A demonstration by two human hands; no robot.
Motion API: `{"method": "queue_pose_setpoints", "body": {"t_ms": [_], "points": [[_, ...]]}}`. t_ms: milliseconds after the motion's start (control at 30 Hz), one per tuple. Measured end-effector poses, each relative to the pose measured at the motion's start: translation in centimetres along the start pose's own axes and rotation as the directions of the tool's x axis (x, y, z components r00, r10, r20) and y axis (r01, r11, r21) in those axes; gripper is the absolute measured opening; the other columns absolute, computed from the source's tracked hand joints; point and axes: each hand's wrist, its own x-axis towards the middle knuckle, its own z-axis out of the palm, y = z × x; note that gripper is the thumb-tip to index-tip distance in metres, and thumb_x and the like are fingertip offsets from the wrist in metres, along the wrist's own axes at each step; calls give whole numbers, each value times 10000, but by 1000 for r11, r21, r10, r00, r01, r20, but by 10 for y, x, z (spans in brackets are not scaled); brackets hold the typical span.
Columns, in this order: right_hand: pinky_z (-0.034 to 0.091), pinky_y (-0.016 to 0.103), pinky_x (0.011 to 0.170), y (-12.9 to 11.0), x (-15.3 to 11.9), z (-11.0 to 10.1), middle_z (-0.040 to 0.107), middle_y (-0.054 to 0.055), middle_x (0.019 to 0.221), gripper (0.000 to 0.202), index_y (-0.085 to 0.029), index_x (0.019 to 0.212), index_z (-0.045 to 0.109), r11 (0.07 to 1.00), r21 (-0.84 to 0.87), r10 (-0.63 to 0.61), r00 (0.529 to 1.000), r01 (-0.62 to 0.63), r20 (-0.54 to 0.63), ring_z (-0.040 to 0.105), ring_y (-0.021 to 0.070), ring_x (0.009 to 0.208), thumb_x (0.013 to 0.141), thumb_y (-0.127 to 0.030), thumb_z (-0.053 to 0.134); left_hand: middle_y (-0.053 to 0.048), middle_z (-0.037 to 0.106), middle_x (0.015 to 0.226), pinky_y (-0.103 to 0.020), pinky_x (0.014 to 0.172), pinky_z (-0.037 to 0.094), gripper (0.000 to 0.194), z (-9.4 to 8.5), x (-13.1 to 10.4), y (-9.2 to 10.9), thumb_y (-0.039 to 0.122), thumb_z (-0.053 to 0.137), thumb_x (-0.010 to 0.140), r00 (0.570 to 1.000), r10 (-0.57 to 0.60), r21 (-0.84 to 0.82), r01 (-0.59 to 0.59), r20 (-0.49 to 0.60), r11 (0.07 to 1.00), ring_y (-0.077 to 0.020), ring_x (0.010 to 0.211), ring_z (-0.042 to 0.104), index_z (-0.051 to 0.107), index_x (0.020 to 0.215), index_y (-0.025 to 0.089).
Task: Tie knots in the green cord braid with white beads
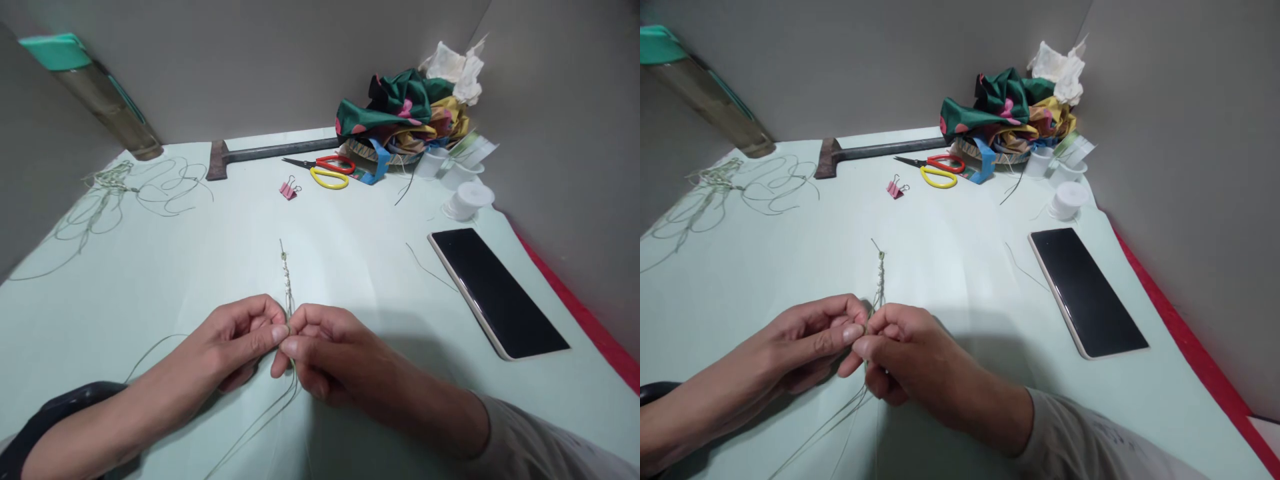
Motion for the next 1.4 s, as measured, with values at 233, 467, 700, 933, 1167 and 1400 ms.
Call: {"method": "queue_pose_setpoints", "body": {"t_ms": [233, 467, 700, 933, 1167, 1400], "points": [[278, 221, 502, 2, 4, 4, 541, -96, 567, 148, -200, 894, 658, 1000, -26, 14, 1000, -14, -20, 373, 73, 505, 1042, -195, 654, 52, 648, 677, -265, 472, 182, 398, 5, -1, -4, 584, 783, 1032, 997, 45, 17, -44, -64, 999, -77, 498, 268, 644, 930, 225], [257, 227, 498, 1, 2, 5, 512, -108, 551, 172, -222, 859, 602, 1000, -3, 0, 1000, 0, -14, 360, 73, 505, 1010, -235, 682, 73, 597, 723, -264, 553, 322, 243, -1, -15, -21, 538, 680, 1156, 906, 381, 468, -260, -185, 845, -131, 613, 469, 751, 1225, 316], [229, 232, 488, 3, -1, 3, 484, -120, 538, 158, -220, 857, 622, 1000, 10, -16, 1000, 16, -18, 311, 65, 489, 968, -294, 707, 13, 803, 898, -283, 715, 497, 383, -2, -16, -16, 404, 481, 1213, 908, 419, 669, -316, 7, 673, -163, 759, 703, 781, 1017, 268], [221, 237, 487, 0, -2, 4, 489, -119, 541, 178, -239, 866, 582, 1000, -7, 5, 999, -6, -42, 312, 68, 488, 971, -306, 710, 29, 746, 774, -261, 563, 408, 367, -8, -11, -6, 452, 535, 1174, 949, 304, 615, -290, 86, 733, -149, 609, 538, 805, 1019, 257], [243, 238, 480, 1, -2, 2, 627, -90, 705, 193, -230, 972, 587, 999, -37, 1, 998, -4, -66, 351, 53, 496, 910, -283, 762, 2, 680, 720, -276, 611, 387, 400, -15, 0, 0, 464, 599, 1095, 966, 228, 557, -258, 124, 790, -163, 655, 511, 791, 849, 214], [315, 286, 561, -19, -32, -12, 586, -63, 720, 119, -228, 1000, 695, 839, -545, -49, 995, -6, -87, 425, 118, 613, 985, -337, 740, -28, 715, 799, -302, 682, 479, 356, -18, 0, -3, 497, 662, 1055, 970, 229, 550, -234, 79, 801, -197, 733, 587, 811, 901, 213]]}}
